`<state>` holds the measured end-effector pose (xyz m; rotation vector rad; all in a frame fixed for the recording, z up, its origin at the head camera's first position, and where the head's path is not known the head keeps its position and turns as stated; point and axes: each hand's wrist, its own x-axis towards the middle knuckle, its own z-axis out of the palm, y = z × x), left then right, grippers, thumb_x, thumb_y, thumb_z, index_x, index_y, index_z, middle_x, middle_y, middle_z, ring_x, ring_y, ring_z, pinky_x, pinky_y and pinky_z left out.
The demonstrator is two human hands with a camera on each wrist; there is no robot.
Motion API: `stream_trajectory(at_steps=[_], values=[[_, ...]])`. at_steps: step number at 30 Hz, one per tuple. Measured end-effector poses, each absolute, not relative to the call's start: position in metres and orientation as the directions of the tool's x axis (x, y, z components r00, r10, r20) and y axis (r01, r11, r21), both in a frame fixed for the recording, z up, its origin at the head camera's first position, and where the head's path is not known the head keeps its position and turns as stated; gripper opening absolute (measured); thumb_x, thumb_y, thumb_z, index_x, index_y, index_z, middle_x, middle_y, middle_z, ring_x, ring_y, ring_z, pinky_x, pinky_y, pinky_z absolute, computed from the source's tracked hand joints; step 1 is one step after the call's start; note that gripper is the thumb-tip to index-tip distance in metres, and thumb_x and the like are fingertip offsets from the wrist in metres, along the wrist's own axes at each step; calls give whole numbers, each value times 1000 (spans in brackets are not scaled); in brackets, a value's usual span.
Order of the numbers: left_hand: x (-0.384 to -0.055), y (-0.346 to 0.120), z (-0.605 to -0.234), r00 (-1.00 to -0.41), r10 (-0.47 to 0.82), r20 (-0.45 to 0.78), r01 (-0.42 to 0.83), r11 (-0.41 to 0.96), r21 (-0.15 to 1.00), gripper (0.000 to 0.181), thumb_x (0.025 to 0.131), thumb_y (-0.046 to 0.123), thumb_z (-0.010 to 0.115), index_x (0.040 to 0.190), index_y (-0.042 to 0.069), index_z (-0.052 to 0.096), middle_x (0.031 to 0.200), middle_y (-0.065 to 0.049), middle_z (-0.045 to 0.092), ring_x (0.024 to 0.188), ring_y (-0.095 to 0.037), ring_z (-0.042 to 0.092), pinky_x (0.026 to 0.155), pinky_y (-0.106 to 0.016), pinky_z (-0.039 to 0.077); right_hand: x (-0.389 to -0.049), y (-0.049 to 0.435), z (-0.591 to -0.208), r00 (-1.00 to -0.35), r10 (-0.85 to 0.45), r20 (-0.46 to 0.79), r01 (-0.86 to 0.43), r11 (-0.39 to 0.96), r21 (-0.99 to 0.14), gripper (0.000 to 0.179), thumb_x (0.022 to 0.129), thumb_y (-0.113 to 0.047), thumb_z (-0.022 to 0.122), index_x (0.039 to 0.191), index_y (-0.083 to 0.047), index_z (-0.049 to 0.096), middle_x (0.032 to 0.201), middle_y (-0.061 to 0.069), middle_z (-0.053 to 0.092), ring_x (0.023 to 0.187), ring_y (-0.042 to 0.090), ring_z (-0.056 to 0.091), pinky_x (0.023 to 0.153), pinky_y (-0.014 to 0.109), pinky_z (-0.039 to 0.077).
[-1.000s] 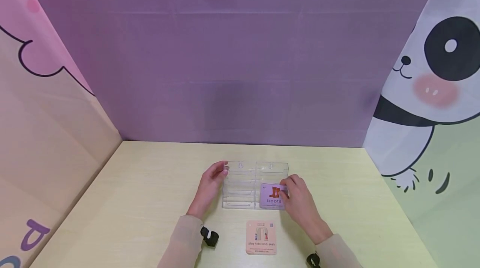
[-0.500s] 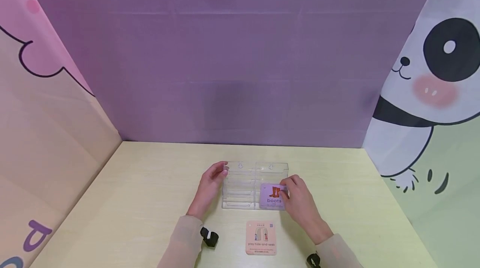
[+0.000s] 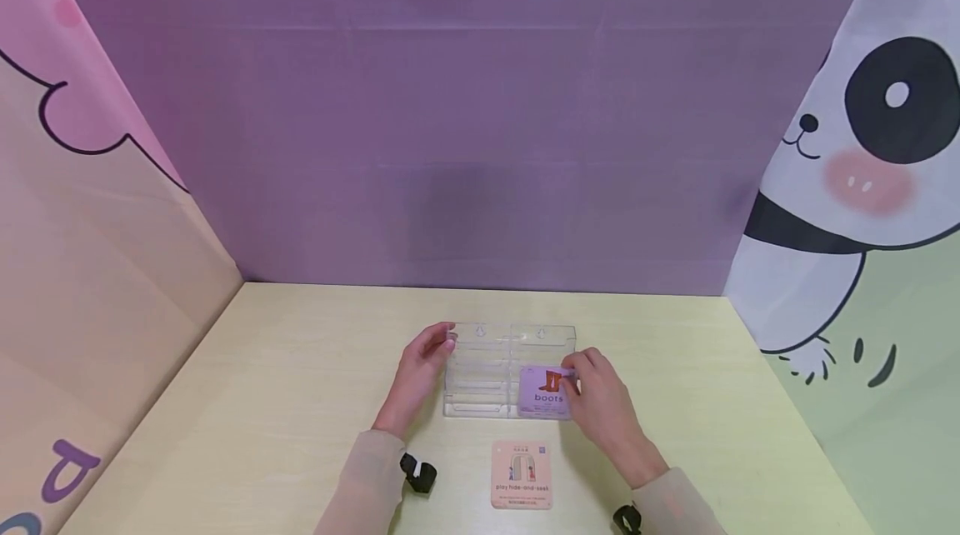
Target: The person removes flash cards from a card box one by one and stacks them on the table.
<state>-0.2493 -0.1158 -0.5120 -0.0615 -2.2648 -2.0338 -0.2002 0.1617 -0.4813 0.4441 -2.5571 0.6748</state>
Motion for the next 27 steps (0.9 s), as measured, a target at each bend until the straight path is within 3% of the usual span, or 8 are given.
stream_trajectory(at_steps=[6,13,21,27], values=[[-249,-113,-511,-995,-36,97,92,109,990,39,104,5,55,142,-1,54,134,-21,59,126,-35,53,112,-50,37,-201,162,-479,-839,-180,513,-414,824,-388,22,81,6,79,99,-1,68,97,6,60,82,18,58,66,33,54],[-250,-115,-512,-994,-31,104,101,88,991,38,103,11,59,141,6,58,133,-14,61,125,-27,54,111,-44,38,-202,161,-478,-842,-169,512,-411,816,-407,22,82,6,78,102,2,69,99,8,58,82,17,56,67,31,52],[-250,-116,-513,-992,-25,122,119,78,990,37,103,11,60,140,5,58,132,-15,62,125,-28,55,111,-44,38,-202,159,-473,-884,-98,457,-352,783,-514,21,84,6,76,104,8,68,102,13,56,78,18,58,63,28,53],[-249,-116,-512,-993,-25,117,115,88,989,38,103,12,60,140,6,58,133,-15,61,126,-29,55,113,-46,37,-203,161,-473,-886,-85,455,-342,783,-520,15,85,4,76,97,3,68,91,8,59,78,18,58,65,31,52]])
